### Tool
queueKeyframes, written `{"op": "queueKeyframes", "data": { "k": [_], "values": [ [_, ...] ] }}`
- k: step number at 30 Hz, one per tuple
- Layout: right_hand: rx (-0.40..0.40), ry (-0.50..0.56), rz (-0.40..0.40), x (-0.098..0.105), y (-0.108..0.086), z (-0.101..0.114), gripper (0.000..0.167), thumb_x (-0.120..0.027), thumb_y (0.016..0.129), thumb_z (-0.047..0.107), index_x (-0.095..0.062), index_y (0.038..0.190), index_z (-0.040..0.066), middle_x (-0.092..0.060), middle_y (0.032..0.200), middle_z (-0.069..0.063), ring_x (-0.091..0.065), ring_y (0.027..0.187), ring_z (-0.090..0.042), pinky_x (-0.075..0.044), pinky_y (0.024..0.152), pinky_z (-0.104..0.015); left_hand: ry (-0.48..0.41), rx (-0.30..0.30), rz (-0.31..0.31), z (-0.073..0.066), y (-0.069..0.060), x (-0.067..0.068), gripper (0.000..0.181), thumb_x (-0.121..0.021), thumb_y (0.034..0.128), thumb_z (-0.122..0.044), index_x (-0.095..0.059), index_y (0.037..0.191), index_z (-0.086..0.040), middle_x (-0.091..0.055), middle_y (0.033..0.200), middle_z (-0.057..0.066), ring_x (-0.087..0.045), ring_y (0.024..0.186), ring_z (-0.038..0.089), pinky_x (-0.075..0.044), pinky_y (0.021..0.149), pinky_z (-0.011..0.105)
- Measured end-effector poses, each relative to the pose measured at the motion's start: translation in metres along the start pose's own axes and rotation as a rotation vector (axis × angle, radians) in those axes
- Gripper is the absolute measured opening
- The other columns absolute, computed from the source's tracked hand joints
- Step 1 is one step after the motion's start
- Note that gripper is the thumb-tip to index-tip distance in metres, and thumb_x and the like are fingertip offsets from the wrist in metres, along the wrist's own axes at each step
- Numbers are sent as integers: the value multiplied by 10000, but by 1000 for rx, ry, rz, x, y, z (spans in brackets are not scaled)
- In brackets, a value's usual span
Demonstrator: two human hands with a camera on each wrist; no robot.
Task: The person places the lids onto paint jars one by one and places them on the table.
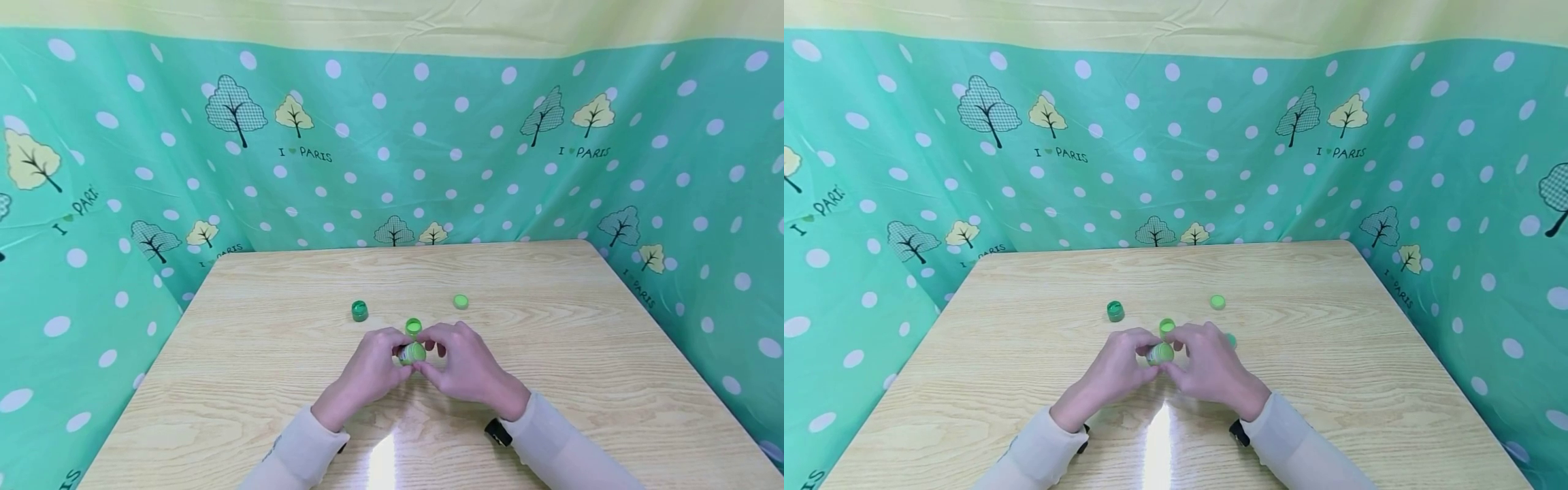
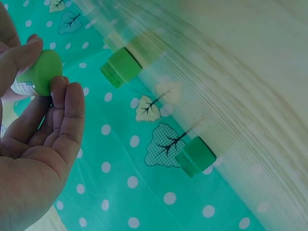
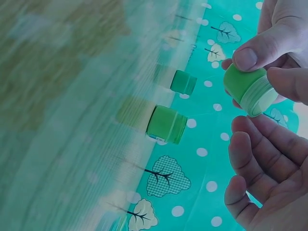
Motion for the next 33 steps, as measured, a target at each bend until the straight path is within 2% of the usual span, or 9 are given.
{"op": "queueKeyframes", "data": {
  "k": [7,12,16,23,28,33],
  "values": [
    [-9,0,-13,0,1,-1,307,-875,808,271,-783,1057,117,-679,813,74,-580,653,-140,-404,645,-269,8,-2,-3,-1,0,0,253,-881,774,-44,-777,1004,-38,-707,878,9,-603,762,95,-520,671,203],
    [-28,-5,-18,-1,1,-3,230,-861,827,313,-788,953,135,-689,767,42,-589,641,-152,-417,649,-269,14,1,-1,-1,1,0,260,-881,771,-43,-773,1007,-39,-694,858,-7,-586,752,88,-511,657,193],
    [-55,-25,-24,-1,1,-4,219,-838,851,363,-783,886,154,-672,736,81,-592,634,-147,-424,642,-256,14,1,-3,-1,1,0,256,-880,764,-36,-771,996,-43,-677,836,-21,-594,746,111,-508,652,193],
    [-60,-49,-37,-3,1,-5,232,-807,883,391,-755,803,179,-623,698,147,-519,610,-18,-437,632,-244,15,-19,-12,-1,0,0,232,-871,762,-26,-769,970,-42,-671,835,-13,-594,743,112,-509,656,203],
    [-79,-21,-23,-3,0,-6,273,-797,891,402,-752,816,144,-656,715,93,-563,619,-62,-461,614,-233,15,-22,-12,-1,0,0,225,-866,770,-27,-768,973,-38,-682,844,-4,-590,743,98,-512,659,202],
    [-110,5,-12,-1,0,-5,306,-838,844,409,-768,933,125,-689,791,19,-595,657,-161,-458,617,-240,8,-16,-13,-1,0,0,234,-860,771,-19,-769,986,-37,-683,849,-4,-604,746,121,-513,657,203]
  ]
}}
Point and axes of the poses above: each hand's wrist, its own y-axis towards the middle knuckle, its own x-axis out of the back of the hand, z = x × y, the point moved 4 cm from there along y, towards the middle knuckle
